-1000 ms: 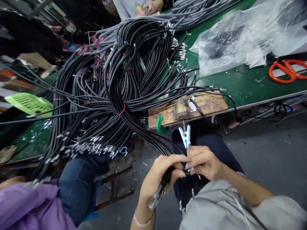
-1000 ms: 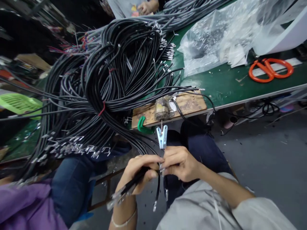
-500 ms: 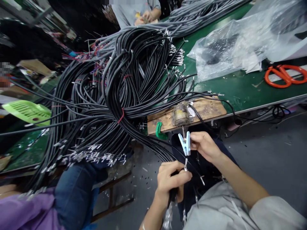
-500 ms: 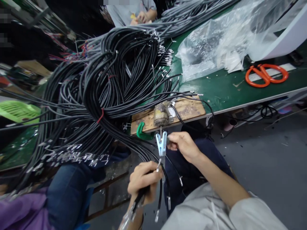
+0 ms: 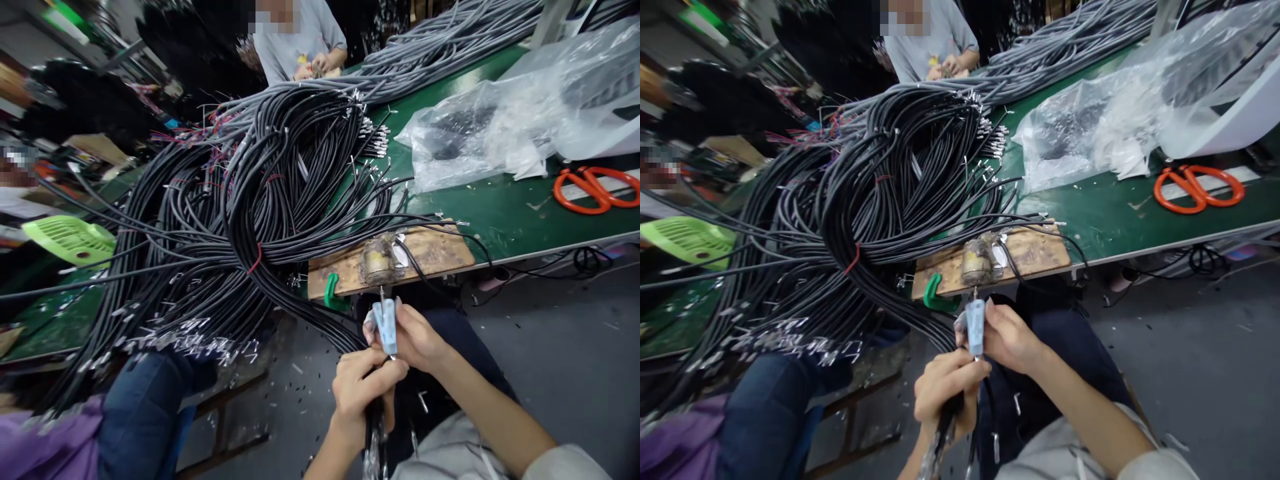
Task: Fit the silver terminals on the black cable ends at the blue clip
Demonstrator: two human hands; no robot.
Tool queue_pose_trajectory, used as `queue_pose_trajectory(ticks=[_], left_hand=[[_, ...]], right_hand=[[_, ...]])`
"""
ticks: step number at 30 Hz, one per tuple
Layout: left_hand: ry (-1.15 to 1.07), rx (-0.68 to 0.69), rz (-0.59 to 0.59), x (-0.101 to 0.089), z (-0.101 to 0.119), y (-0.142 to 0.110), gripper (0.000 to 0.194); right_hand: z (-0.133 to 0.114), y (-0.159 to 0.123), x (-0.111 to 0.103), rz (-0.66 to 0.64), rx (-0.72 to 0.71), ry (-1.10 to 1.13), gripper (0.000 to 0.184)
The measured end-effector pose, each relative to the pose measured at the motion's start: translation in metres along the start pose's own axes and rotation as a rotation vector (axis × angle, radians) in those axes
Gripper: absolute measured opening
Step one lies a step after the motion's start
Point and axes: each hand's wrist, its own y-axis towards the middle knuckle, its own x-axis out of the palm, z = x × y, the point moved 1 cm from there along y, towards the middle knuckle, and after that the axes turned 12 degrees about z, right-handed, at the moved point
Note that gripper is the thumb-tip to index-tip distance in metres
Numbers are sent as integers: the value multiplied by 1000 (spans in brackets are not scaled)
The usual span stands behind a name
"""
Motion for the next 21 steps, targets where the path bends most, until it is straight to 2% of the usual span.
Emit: queue_pose_trajectory(ticks=[3, 8, 10, 12, 14, 17, 21], left_hand=[[-35, 8, 51, -3, -2, -6, 15], [-256, -57, -75, -19, -9, -5, 15], [-284, -120, -60, -28, -11, -1, 20], [-356, -157, -5, -35, -12, 4, 26], [-446, -204, 23, -39, -13, 7, 29], [-477, -292, -78, -44, -17, 9, 40], [-578, -273, -251, -50, -25, 11, 29]], right_hand=[[-1, -2, -17, 17, 34, 26, 44], [-7, -18, -46, 97, -56, -114, 33], [-7, -26, -52, 123, -125, -232, 30], [-4, -33, -53, 69, -166, -329, 29], [1, -38, -50, -65, -155, -405, 30], [10, -41, -41, -211, -100, -531, 31], [26, -37, -32, -230, -172, -800, 36]])
